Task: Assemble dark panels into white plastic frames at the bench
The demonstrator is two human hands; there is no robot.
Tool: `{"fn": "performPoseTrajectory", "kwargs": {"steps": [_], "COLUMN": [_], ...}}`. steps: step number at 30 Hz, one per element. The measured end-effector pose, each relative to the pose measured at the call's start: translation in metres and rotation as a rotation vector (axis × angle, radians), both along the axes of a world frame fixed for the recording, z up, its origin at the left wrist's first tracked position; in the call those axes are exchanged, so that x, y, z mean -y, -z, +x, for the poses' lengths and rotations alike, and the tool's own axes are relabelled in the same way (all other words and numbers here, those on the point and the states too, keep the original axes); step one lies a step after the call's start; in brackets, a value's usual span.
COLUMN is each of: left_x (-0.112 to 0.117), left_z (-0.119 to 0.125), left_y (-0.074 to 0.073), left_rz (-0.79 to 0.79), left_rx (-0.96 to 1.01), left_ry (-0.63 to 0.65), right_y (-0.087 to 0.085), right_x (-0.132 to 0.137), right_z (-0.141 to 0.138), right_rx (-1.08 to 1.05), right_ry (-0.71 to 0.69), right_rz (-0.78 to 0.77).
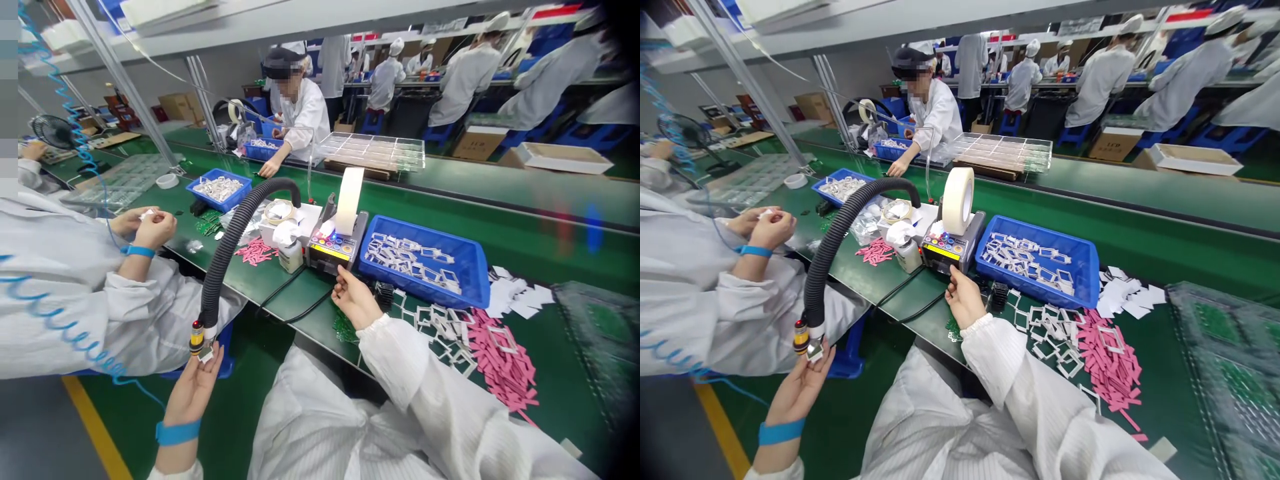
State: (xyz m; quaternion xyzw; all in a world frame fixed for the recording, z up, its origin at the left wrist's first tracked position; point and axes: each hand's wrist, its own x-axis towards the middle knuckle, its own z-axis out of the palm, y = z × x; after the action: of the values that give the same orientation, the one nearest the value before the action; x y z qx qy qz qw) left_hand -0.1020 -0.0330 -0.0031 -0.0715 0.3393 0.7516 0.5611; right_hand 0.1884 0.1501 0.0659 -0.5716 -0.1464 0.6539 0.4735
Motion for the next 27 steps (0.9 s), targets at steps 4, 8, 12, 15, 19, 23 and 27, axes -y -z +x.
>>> {"fn": "performPoseTrajectory", "kwargs": {"steps": [4,8,12,15,19,23,27], "left_x": [-0.007,-0.016,-0.032,-0.045,-0.05,-0.047,-0.046], "left_z": [0.007,0.047,0.118,0.169,0.214,0.234,0.241], "left_y": [0.003,0.001,-0.031,-0.067,-0.099,-0.108,-0.11], "left_rz": [0.021,0.001,-0.082,-0.048,0.103,0.145,0.155], "left_rx": [0.013,0.07,0.073,0.071,0.021,0.012,-0.032], "left_ry": [-0.074,0.056,0.25,0.457,0.637,0.702,0.732], "right_y": [-0.005,-0.021,-0.044,-0.056,-0.063,-0.067,-0.07], "right_x": [-0.001,0.028,0.084,0.119,0.135,0.133,0.129], "right_z": [-0.001,0.002,0.013,0.026,0.044,0.058,0.067], "right_rx": [-0.007,0.007,0.068,0.328,0.635,0.815,0.9], "right_ry": [-0.001,-0.039,-0.188,-0.348,-0.389,-0.286,-0.22], "right_rz": [0.035,0.174,0.365,0.65,0.873,0.904,0.901]}}
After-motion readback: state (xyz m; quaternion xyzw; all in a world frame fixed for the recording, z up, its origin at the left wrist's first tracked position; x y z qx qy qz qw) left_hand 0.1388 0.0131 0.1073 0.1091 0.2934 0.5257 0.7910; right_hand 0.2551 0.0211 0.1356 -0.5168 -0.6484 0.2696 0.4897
